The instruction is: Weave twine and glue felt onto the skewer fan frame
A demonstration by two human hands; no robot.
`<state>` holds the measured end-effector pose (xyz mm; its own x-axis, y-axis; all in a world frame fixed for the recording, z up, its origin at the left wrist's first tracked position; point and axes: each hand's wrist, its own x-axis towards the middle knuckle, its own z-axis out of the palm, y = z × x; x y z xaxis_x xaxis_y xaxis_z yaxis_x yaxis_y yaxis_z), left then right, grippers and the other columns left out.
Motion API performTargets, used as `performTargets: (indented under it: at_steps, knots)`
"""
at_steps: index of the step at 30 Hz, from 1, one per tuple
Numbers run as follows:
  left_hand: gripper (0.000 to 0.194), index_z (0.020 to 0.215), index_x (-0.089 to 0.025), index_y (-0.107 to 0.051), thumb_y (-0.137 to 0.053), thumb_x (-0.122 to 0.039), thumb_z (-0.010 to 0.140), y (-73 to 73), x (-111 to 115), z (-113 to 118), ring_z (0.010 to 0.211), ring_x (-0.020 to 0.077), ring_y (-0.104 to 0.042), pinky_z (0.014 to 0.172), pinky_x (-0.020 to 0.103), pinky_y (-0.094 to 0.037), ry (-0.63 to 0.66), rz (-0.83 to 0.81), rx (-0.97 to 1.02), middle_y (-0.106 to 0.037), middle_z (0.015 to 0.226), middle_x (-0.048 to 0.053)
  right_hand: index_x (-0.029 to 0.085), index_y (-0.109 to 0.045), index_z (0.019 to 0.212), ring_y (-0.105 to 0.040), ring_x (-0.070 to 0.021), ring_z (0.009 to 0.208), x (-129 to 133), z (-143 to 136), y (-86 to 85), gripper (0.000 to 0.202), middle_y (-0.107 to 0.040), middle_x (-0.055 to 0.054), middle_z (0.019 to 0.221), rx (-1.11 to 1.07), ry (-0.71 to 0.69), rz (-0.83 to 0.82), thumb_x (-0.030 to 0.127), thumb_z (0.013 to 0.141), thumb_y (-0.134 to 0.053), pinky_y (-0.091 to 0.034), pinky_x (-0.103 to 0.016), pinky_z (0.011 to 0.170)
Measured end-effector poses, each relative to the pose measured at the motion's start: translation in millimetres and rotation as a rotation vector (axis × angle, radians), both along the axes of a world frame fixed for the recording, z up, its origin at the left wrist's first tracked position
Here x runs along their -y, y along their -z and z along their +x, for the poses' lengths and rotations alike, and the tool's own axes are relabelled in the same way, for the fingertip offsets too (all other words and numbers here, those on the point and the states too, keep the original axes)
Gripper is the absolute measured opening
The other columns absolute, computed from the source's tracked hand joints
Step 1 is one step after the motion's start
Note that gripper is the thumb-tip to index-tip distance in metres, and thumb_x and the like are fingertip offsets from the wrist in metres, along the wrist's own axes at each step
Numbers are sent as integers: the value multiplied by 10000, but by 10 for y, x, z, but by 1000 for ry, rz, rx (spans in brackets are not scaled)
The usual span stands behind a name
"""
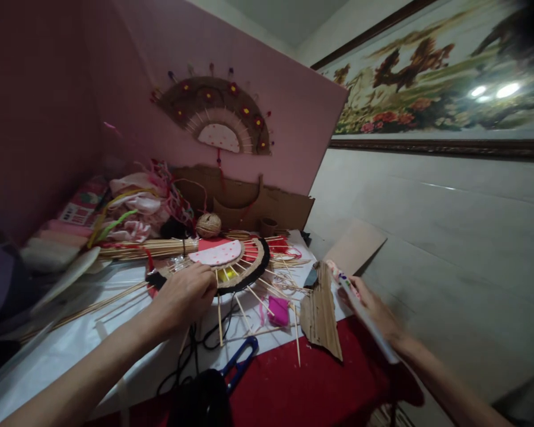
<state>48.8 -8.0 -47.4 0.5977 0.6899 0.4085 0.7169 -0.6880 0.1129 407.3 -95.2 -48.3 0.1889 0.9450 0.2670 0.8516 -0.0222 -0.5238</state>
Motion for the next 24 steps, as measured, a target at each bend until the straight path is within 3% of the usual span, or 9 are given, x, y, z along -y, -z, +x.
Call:
performTargets:
  at_steps: [4,8,11,13,15,17,19,22,24]
  knots:
    - [192,649,-186,-549,-412,-122,767,37,-7,5,703,174,-504,649,298,-375,11,38,28,-592,711,40,197,-464,1140,-594,-274,932,131,113,128,430,-625,-108,1049,111,38,-150,486,847,-341,-455,-384,773]
    - [190,654,-181,-546,-408,-121,771,52,-4,17,693,175,-503,643,299,-375,19,50,20,-589,708,42,198,-449,1183,-546,-236,1051,121,132,253,415,-559,-104,1177,205,-46,-176,446,894,-284,-414,-357,877]
    - [198,646,-174,-547,-404,-99,760,37,7,28,686,175,-503,635,298,-376,26,40,-5,-594,709,52,184,-491,1164,-554,-244,995,85,123,259,391,-575,-112,1088,347,-86,-169,404,899,-306,-418,-367,848]
    - [207,640,-170,-549,-401,-94,763,29,17,33,685,176,-505,631,297,-377,28,38,-14,-597,710,58,162,-549,1092,-553,-270,924,59,46,195,359,-585,-124,990,499,-30,-112,385,879,-365,-421,-389,797]
    - [200,650,-167,-558,-411,-95,765,31,24,33,698,176,-510,635,296,-377,23,39,-20,-602,721,58,155,-580,1030,-533,-282,904,19,-124,84,309,-581,-128,950,609,17,44,351,867,-407,-407,-397,783]
    - [182,670,-164,-570,-429,-96,763,41,27,32,724,178,-515,651,295,-378,24,40,-26,-608,735,56,162,-575,1045,-512,-264,941,-41,-387,-44,265,-574,-122,990,609,-43,226,269,881,-397,-382,-384,825]
    - [170,680,-162,-576,-442,-93,760,51,26,31,737,180,-517,658,294,-379,22,45,-31,-609,740,54,163,-589,1009,-497,-237,966,-126,-712,-156,226,-568,-110,1022,539,-206,338,203,879,-409,-366,-362,850]
    - [180,666,-159,-573,-440,-91,767,60,22,32,719,179,-516,645,296,-380,17,63,-34,-607,735,57,182,-610,964,-481,-211,952,-298,-1203,-243,188,-572,-75,996,462,-458,355,156,854,-460,-357,-347,838]
    - [191,658,-158,-569,-436,-94,778,64,19,33,714,180,-519,642,299,-384,18,80,-35,-606,735,62,191,-619,929,-475,-202,926,-427,-1467,-247,156,-577,-57,963,453,-554,351,162,840,-494,-351,-344,819]
